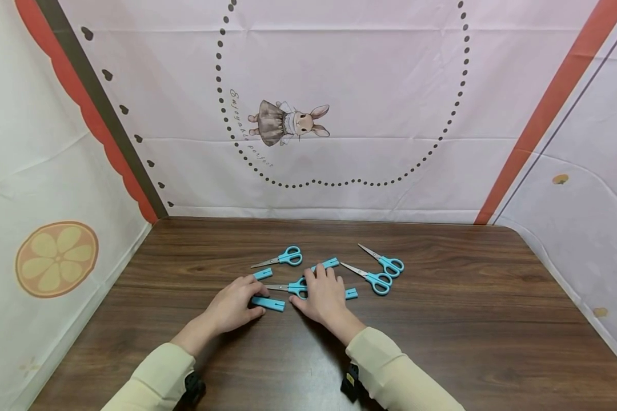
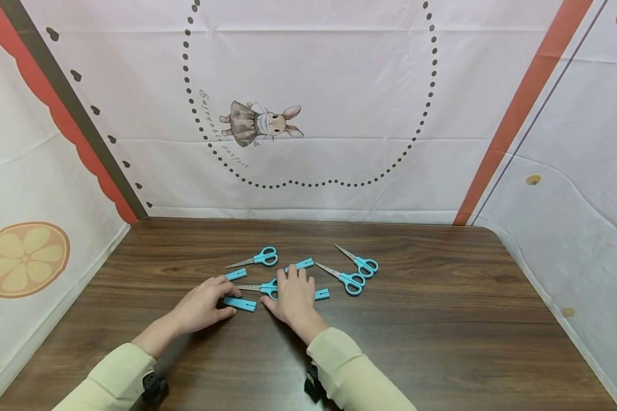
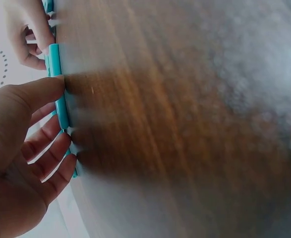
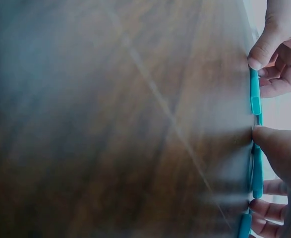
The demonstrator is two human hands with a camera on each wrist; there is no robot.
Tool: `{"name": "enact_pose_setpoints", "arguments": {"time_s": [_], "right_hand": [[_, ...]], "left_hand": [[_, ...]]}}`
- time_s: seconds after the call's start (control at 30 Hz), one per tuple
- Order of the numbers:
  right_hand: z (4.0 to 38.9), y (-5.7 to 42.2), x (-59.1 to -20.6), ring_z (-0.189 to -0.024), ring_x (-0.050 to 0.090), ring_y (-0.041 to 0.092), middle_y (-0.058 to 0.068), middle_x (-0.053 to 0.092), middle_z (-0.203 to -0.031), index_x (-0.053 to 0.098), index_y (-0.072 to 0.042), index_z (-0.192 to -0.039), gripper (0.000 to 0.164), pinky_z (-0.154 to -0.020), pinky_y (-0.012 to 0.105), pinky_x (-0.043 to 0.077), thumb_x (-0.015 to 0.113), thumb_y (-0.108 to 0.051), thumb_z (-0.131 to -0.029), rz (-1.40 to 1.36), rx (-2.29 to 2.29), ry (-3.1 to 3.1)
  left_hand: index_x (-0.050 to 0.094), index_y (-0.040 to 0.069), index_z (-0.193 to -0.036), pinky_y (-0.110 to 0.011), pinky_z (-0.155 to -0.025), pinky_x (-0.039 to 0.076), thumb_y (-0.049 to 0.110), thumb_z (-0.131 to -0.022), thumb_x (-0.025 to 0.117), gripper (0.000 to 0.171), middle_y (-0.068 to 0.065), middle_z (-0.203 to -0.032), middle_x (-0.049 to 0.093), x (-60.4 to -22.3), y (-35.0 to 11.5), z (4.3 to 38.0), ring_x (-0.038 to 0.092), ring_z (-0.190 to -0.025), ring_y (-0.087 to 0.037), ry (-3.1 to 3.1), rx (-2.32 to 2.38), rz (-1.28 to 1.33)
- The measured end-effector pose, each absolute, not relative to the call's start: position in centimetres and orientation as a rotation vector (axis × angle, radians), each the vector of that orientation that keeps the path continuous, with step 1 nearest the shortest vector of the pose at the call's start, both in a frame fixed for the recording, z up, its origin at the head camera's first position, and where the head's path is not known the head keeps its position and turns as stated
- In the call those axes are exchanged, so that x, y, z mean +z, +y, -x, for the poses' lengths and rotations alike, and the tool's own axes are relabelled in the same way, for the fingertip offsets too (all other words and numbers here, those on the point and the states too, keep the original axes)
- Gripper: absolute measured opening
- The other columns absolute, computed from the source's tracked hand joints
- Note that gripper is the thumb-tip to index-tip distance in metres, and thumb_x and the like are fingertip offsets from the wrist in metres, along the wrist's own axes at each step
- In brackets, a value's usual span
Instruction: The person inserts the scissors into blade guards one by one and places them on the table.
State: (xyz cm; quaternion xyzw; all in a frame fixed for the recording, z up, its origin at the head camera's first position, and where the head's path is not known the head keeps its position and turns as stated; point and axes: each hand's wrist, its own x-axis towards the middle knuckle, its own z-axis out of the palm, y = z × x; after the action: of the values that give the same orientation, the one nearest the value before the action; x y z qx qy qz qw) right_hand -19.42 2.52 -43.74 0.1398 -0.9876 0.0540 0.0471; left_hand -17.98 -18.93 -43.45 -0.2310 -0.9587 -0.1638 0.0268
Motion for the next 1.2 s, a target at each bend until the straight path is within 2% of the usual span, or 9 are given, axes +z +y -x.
{"name": "enact_pose_setpoints", "arguments": {"time_s": [0.73, 1.2], "right_hand": [[19.35, 2.47, -43.88, -0.099, 0.051, 0.028, 0.01, 0.051, -0.113, 0.054, -0.012, -0.113, 0.056, -0.075, 0.042, 0.044, 0.06, -0.057, -0.08, -0.416, 0.233, -2.976], [19.32, 2.47, -43.73, -0.093, 0.056, 0.028, 0.009, 0.058, -0.102, 0.053, -0.012, -0.112, 0.051, -0.072, 0.042, 0.046, 0.061, -0.051, -0.081, -0.431, 0.29, -2.943]], "left_hand": [[0.062, 0.022, -0.083, -0.031, -0.069, 0.042, 0.021, -0.075, 0.076, 0.016, 0.009, -0.083, 0.051, -43.31, -18.7, 18.2, 0.046, -0.076, -0.008, -2.998, -0.55, 0.648], [0.061, 0.02, -0.082, -0.027, -0.063, 0.041, 0.021, -0.076, 0.075, 0.015, 0.008, -0.078, 0.056, -42.98, -18.73, 18.31, 0.047, -0.068, -0.006, -3.028, -0.609, 0.605]]}}
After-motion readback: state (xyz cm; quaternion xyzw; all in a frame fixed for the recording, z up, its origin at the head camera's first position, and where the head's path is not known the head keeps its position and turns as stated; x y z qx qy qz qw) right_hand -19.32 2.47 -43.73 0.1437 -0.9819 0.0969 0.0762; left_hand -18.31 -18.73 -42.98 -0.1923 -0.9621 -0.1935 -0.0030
